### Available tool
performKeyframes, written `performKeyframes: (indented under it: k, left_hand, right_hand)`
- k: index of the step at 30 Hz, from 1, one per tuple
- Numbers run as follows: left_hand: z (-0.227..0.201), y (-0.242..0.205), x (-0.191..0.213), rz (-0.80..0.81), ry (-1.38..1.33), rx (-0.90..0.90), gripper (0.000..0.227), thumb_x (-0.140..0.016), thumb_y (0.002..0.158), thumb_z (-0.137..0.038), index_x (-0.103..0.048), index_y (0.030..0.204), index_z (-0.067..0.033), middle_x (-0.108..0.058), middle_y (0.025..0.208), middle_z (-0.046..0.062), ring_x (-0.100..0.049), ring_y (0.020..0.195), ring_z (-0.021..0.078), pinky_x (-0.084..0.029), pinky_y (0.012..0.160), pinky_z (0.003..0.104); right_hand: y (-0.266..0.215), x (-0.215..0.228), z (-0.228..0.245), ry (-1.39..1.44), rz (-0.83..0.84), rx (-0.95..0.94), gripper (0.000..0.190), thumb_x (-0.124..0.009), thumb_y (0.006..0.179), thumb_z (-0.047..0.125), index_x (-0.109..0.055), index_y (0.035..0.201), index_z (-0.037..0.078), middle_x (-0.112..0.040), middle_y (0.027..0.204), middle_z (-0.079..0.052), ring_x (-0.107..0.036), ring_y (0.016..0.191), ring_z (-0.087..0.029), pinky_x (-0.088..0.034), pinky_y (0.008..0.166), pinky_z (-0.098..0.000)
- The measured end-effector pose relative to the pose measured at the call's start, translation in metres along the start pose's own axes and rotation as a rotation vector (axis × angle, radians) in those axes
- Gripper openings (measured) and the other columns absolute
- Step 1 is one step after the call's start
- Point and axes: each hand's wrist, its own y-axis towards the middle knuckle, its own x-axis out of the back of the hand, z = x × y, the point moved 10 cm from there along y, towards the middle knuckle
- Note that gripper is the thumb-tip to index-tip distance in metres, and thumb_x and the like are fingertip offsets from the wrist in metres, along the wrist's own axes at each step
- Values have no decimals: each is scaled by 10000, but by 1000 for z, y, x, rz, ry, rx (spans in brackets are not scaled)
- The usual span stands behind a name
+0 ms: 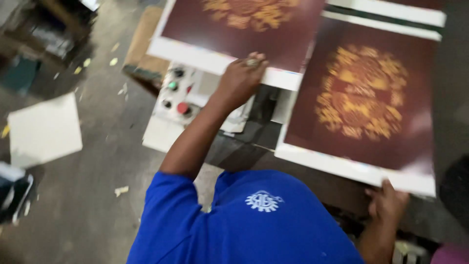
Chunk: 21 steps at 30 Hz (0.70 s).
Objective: The person repeatedly picks up large printed sheets from a machine output tray and places them onto a growing stack on the table. The sheets feature a brown and gold design. The person handles the sheets one at a time, aligning them as they stack.
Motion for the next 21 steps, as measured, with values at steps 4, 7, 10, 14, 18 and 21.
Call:
performKeyframes:
  k: [4, 7, 10, 14, 18, 21]
  left_hand:
    - [-13, 5, 39, 77, -49, 32, 460, -672, 872, -164, -647, 1282, 45, -640, 1363, 215, -628, 1259, 383, -557, 974, 462]
    - [-10, 4, 44, 42, -57, 23, 559, -722, 842, -322, -634, 1261, 37, -613, 1362, 218, -627, 1237, 400, -559, 963, 462]
    - [6, 4, 43, 41, -133, 78, 431, -704, 927, -275, -640, 1265, -15, -653, 1217, 191, -666, 1048, 390, -550, 818, 488]
    - [36, -2, 63, -279, -212, 204, 178, -638, 1062, -200, -657, 1231, -147, -662, 719, 81, -676, 636, 286, -489, 568, 461]
    - [-12, 1, 81, -461, -87, 140, 260, -629, 1024, -200, -618, 1225, -36, -641, 685, 73, -623, 545, 193, -481, 528, 398]
    - [-94, 5, 60, -463, -62, -24, 247, -623, 1001, -180, -592, 1154, 12, -721, 867, 137, -618, 569, 165, -490, 518, 382]
  right_hand:
    - [23, -61, 25, 9, 25, -16, 340, -602, 1090, 42, -482, 1407, 16, -667, 1080, -106, -665, 779, -199, -547, 529, -317]
    - [54, -83, 41, -17, 23, -17, 362, -598, 1090, 64, -468, 1424, 14, -684, 1059, -113, -674, 768, -196, -550, 522, -308]
    - [79, -98, 46, -64, 56, -93, 380, -576, 1100, 133, -438, 1436, 21, -696, 1087, -113, -725, 833, -215, -583, 556, -309]
    - [59, -113, 59, -357, 44, -178, 421, -502, 1166, 282, -483, 1519, 53, -730, 1166, -129, -755, 924, -218, -572, 631, -308]
    - [-5, -158, 85, -421, -25, -165, 434, -472, 1124, 231, -445, 1513, 40, -758, 1147, -159, -770, 924, -218, -597, 653, -283]
    - [-26, -206, 86, -231, 294, -80, 460, -521, 1134, 158, -447, 1566, 15, -717, 1175, -195, -733, 929, -223, -581, 660, -290]
